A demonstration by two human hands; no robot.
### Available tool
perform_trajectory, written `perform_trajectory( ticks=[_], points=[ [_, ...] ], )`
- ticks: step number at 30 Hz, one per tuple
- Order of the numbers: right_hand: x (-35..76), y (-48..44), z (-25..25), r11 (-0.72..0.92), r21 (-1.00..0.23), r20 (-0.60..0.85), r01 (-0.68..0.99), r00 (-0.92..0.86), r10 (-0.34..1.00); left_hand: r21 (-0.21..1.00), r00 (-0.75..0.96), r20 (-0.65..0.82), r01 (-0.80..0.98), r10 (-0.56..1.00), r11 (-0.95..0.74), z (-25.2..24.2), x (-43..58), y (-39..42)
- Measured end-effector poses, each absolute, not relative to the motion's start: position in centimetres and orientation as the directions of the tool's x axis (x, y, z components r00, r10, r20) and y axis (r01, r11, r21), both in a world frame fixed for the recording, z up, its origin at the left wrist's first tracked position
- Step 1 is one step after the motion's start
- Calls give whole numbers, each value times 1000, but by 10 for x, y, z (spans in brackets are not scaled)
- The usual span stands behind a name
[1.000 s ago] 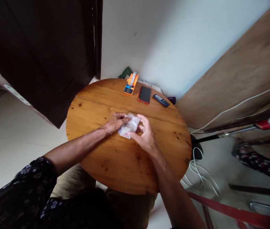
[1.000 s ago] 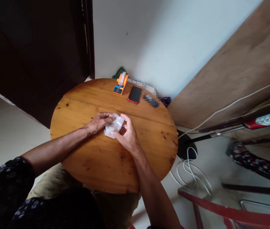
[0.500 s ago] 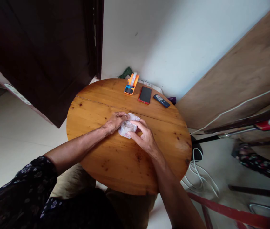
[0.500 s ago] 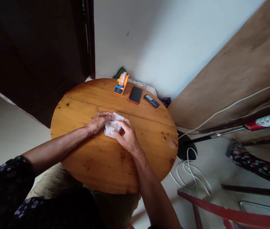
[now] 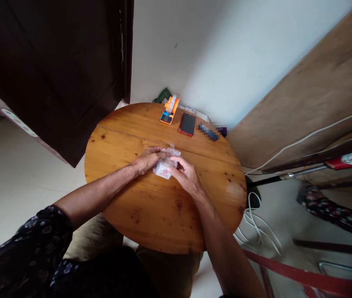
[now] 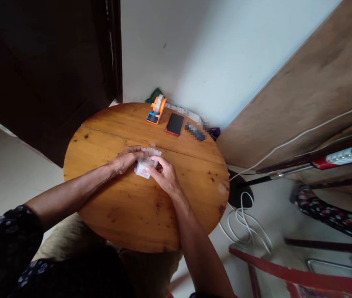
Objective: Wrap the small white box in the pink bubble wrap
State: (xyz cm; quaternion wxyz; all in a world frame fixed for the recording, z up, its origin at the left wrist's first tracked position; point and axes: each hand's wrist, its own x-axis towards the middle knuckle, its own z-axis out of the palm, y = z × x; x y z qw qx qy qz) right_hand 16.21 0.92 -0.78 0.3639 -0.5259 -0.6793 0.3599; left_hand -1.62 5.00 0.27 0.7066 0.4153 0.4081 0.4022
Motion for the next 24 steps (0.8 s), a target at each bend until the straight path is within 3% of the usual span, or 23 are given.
perform_trajectory(
  ticks=[6,19,24],
  points=[
    [166,18,-12,127,-912,71,391,-155,985,929,470,-172,-214,866,301,5,-22,49],
    [162,14,-23,121,-952,108,281,-61,992,956,452,-180,-128,874,264,-1,-22,50],
    [161,16,-26,133,-947,127,291,-40,991,983,452,-130,-56,883,173,-5,-24,51]
  ],
)
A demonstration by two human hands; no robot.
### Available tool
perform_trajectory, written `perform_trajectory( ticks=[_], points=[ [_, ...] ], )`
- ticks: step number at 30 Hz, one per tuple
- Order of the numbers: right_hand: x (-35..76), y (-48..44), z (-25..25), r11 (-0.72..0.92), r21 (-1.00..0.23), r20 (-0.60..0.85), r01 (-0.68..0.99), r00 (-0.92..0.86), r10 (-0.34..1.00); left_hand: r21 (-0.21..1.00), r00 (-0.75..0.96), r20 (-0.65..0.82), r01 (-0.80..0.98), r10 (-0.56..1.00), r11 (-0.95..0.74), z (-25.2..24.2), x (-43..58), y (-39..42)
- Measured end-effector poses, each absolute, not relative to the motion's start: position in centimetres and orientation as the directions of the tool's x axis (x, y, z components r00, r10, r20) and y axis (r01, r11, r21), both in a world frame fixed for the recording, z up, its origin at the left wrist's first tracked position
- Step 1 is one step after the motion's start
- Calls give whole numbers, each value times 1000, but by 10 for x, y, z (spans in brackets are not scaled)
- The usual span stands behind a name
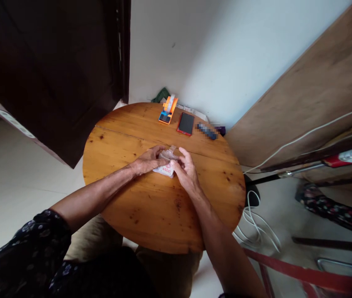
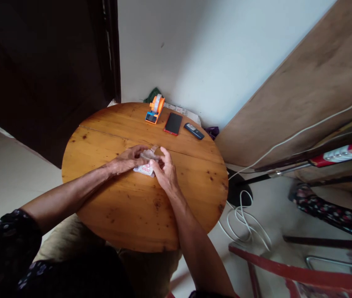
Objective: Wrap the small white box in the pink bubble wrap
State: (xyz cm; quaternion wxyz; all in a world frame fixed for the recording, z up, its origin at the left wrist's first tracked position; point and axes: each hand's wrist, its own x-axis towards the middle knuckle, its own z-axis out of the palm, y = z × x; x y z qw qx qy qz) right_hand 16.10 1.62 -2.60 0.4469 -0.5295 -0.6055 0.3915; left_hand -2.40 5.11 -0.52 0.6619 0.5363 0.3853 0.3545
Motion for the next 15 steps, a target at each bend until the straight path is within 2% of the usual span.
perform_trajectory(
  ticks=[7,15],
  points=[
    [158,20,-30,144,-926,152,349,-5,988,989,431,-140,22,892,145,-9,-25,55],
    [155,14,-25,129,-934,136,332,-3,991,981,466,-160,-19,870,191,-7,-25,52]
  ],
)
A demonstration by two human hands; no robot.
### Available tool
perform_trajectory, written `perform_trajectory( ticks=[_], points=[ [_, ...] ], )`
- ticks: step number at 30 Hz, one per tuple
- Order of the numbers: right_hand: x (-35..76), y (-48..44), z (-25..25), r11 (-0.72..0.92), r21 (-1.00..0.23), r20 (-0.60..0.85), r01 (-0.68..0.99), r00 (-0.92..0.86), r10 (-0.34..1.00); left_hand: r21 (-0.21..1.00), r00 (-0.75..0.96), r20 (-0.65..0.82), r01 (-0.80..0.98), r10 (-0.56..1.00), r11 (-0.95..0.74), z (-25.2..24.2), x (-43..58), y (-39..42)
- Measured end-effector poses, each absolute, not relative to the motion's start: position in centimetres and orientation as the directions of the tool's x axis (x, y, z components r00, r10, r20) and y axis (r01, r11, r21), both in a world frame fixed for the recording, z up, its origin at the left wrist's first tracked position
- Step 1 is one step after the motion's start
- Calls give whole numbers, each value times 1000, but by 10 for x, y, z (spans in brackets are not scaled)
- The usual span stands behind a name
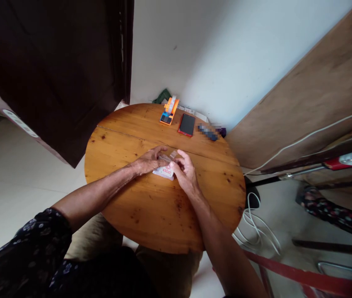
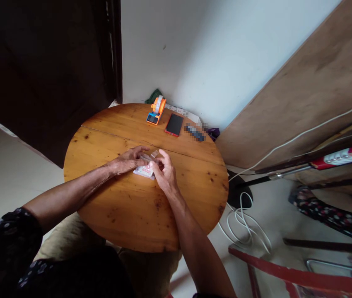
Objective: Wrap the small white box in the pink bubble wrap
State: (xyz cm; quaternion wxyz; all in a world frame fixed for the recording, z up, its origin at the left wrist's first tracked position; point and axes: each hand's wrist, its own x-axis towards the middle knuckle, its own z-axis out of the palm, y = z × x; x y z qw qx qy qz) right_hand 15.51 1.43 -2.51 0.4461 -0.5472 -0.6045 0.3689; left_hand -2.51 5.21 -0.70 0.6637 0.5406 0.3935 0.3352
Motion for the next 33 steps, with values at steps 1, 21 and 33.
perform_trajectory(
  ticks=[1,21,33],
  points=[
    [155,14,-24,127,-934,133,335,-6,991,981,470,-163,-17,868,193,-7,-26,52],
    [156,54,-27,56,-983,71,175,83,994,992,500,-127,47,857,120,-10,-28,50],
    [143,41,-20,372,-889,401,266,60,914,991,457,-88,133,885,30,-12,-28,55]
  ],
)
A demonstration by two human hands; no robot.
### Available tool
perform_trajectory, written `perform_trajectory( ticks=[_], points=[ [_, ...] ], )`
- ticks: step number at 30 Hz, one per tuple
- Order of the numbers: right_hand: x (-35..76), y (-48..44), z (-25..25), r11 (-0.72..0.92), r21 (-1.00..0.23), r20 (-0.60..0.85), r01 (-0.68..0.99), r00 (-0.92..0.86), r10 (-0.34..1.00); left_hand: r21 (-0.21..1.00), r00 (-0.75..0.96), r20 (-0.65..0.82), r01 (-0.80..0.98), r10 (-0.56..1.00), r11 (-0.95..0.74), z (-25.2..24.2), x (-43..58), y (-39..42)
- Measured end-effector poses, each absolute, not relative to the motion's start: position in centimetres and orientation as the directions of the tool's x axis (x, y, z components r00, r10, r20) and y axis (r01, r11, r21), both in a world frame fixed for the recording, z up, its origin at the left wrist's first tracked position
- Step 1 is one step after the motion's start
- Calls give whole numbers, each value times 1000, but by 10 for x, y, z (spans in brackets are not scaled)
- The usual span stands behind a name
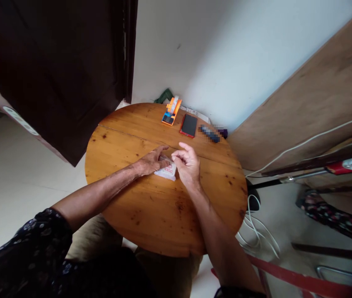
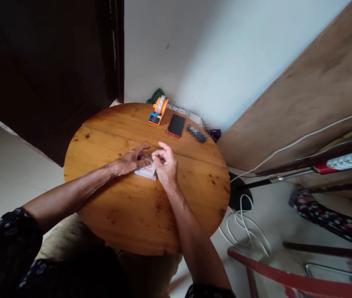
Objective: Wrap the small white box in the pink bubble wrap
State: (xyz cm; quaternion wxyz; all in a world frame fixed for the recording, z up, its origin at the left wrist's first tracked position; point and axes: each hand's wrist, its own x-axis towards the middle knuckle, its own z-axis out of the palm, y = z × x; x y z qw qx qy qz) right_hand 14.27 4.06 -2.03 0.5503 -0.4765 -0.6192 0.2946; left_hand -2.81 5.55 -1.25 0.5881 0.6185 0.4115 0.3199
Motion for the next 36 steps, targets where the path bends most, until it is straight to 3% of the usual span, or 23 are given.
perform_trajectory(
  ticks=[14,19,25,31,33,36],
  points=[
    [148,16,-6,508,-603,559,615,-129,819,998,435,-66,23,898,62,-11,-28,61],
    [147,16,-4,556,-452,615,697,-208,760,981,476,-99,-99,874,165,-14,-32,67],
    [151,13,12,617,-272,554,738,-405,728,962,478,-135,-147,868,231,-11,-38,71],
    [150,5,25,675,-257,485,691,-512,709,968,448,-148,-115,882,221,-10,-39,69],
    [150,4,26,674,-315,497,669,-488,717,972,435,-143,-109,889,209,-10,-40,69],
    [156,6,24,599,-497,554,627,-302,776,973,423,-142,-108,895,205,-9,-40,69]
  ],
)
